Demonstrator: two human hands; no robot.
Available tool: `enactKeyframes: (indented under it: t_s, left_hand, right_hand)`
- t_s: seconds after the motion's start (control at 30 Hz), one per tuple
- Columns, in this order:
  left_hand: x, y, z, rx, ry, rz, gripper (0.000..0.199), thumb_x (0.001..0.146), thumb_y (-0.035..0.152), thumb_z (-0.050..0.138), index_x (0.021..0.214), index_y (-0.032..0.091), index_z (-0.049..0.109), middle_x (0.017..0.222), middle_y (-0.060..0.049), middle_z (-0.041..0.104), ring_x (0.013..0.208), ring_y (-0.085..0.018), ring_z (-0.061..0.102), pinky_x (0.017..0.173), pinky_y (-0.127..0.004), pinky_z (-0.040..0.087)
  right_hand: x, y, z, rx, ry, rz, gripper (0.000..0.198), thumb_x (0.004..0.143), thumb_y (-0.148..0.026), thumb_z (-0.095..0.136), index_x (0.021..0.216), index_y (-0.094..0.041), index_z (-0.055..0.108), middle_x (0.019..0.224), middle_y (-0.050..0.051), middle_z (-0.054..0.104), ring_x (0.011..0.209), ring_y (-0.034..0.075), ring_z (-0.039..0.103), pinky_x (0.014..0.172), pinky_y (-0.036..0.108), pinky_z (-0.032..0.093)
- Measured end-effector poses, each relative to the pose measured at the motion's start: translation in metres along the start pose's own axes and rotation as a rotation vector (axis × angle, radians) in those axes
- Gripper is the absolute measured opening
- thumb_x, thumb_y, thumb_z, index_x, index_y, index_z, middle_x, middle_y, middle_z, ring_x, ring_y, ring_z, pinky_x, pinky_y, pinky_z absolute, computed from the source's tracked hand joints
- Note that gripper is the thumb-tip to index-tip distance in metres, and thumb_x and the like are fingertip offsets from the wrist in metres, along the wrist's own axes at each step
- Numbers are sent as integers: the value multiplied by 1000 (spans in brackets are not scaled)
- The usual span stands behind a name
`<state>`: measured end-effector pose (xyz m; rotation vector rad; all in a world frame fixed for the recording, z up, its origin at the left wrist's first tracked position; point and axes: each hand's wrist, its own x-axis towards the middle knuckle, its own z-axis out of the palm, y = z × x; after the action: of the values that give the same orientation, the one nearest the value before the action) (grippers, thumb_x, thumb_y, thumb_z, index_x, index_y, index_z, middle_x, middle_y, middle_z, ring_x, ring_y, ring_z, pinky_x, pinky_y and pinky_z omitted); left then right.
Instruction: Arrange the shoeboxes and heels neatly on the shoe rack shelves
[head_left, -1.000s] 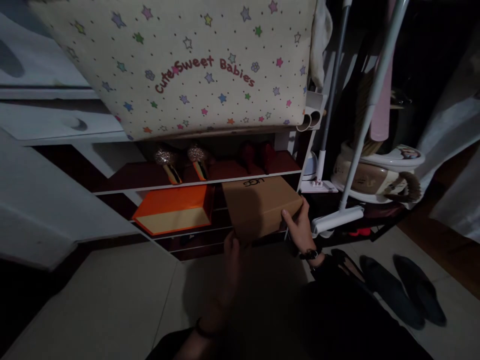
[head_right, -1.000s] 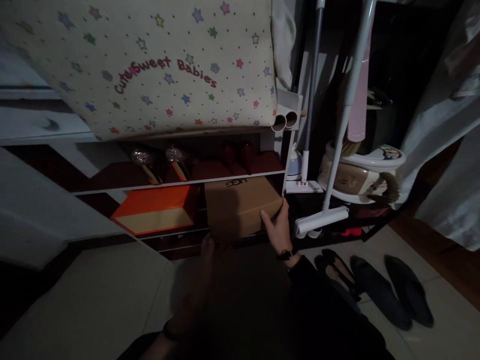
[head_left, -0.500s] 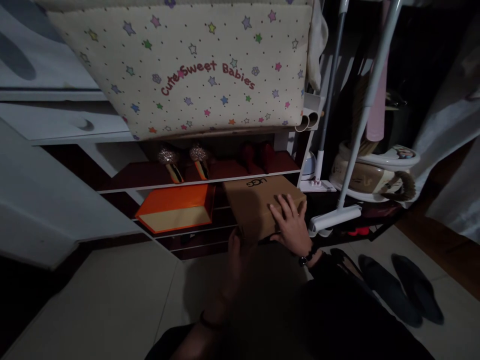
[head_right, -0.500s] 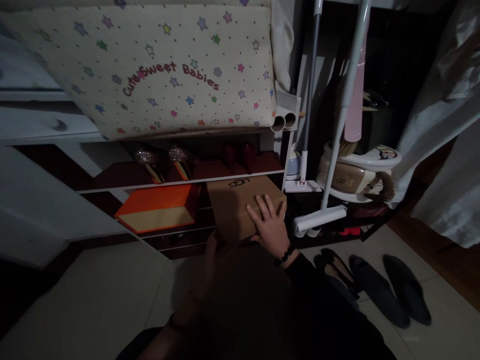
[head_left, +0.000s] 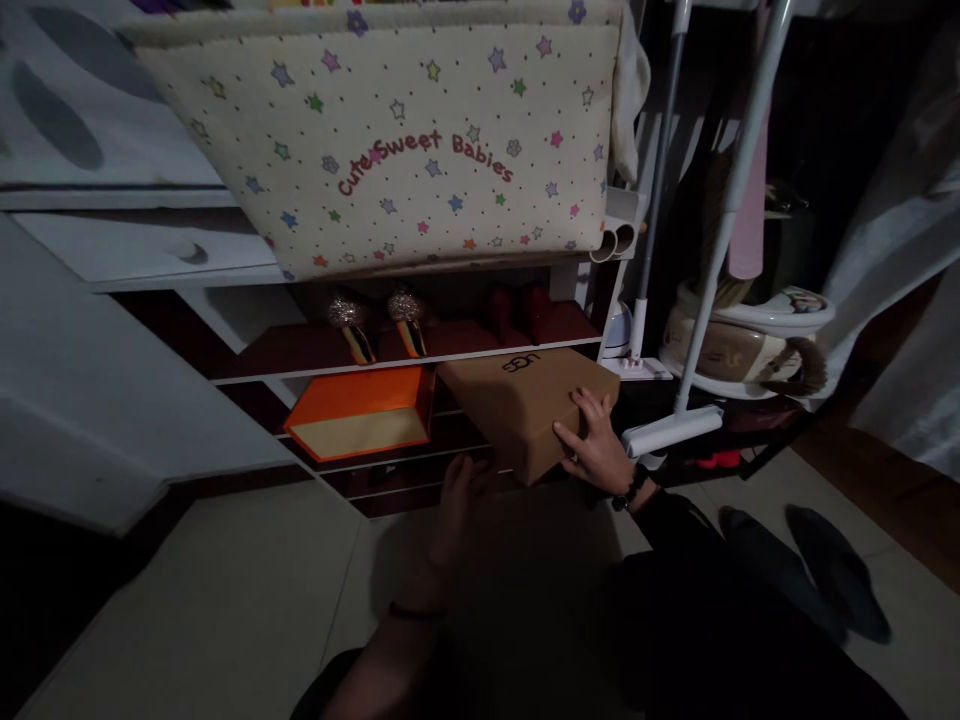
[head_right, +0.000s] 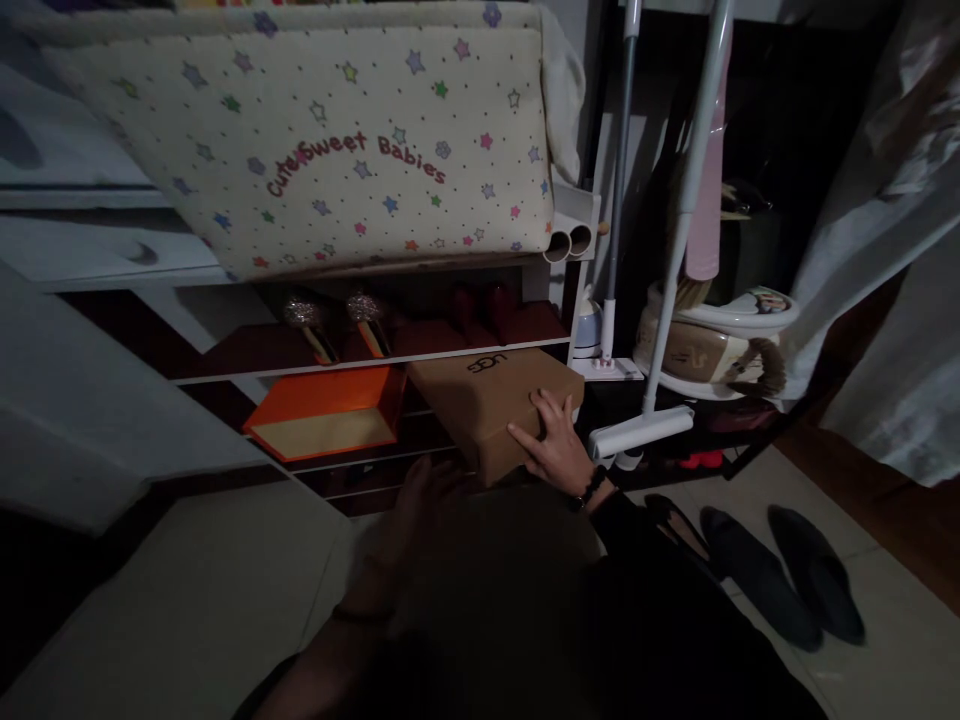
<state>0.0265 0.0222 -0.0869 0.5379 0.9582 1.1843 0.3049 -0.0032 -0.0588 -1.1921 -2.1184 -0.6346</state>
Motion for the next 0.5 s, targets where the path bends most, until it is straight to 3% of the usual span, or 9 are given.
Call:
enactKeyframes:
  t_s: [0.1, 0.27, 0.4, 0.5]
  left_hand:
    - [15, 8, 0, -30, 95, -21, 21, 96, 28, 69, 112, 26, 56, 115, -8, 68, 93, -21, 73, 90, -46, 62]
    - [44, 35, -6, -138, 205, 95, 19, 92, 23, 74, 102, 25, 59, 111, -3, 65, 97, -18, 69, 100, -50, 60]
    - [61, 64, -12, -228, 246, 121, 15, 94, 32, 73, 104, 24, 66, 111, -6, 67, 108, -20, 68, 103, -44, 60]
    - [66, 82, -18, -266, 227, 213, 27, 97, 45, 70, 117, 28, 65, 122, -6, 68, 120, -20, 66, 105, -43, 58]
  right_hand:
    - [7, 1, 9, -69, -51, 75, 75, 82, -13, 77, 150, -30, 50, 175, 19, 10, 160, 46, 23, 118, 79, 30]
    - [20, -6, 34, -173, -82, 231, 73, 88, -14, 74, 153, -31, 48, 175, 22, 14, 160, 46, 25, 116, 82, 26]
    - [31, -16, 36, -200, -118, 332, 80, 90, -11, 69, 161, -32, 39, 177, 25, 10, 162, 48, 18, 115, 82, 27]
    - [36, -28, 27, -178, -155, 345, 87, 89, -12, 71, 165, -31, 32, 177, 25, 5, 163, 49, 13, 117, 83, 24]
